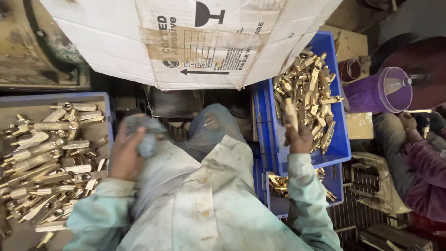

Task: The person picks up individual gold-colored metal latch components from a large blue tray, wipes them with a blue cloth, and places them into a smaller blue bin.

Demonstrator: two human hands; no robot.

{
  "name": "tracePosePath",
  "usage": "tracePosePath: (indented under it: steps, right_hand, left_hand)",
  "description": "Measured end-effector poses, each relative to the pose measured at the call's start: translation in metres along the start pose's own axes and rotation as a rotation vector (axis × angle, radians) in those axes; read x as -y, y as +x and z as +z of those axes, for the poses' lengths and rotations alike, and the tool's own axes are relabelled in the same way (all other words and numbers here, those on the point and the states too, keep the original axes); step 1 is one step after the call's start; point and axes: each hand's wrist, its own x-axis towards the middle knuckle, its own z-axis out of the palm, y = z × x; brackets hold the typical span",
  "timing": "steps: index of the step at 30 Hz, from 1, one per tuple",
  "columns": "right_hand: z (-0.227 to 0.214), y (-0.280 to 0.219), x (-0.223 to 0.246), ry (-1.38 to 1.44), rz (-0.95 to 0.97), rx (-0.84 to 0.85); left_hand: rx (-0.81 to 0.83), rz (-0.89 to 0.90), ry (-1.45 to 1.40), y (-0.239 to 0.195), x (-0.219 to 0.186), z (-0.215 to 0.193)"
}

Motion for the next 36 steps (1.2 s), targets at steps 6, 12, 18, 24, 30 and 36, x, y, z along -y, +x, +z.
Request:
tracePosePath:
  steps: [6,12,18,24,30,36]
  right_hand:
    - [0.081,-0.076,0.081,-0.293,-0.462,0.241]
    - [0.149,-0.117,0.125,-0.358,-0.779,0.522]
    - [0.176,-0.097,0.111,-0.437,-0.335,0.776]
    - [0.203,-0.081,0.061,-0.193,-0.260,0.777]
    - [0.250,-0.043,0.033,-0.269,-0.269,0.803]
    - [0.289,-0.009,-0.007,-0.244,-0.134,0.773]
  left_hand:
    - [0.176,-0.009,0.031,0.006,0.006,0.074]
    - [0.406,0.397,0.159,0.004,-0.001,0.078]
    - [0.244,0.236,-0.048,0.019,-0.001,0.057]
    - [0.141,-0.032,-0.234,0.071,0.040,0.032]
    - [0.105,-0.238,-0.244,0.152,0.101,0.005]
    - [-0.086,-0.324,-0.175,0.211,0.160,-0.011]
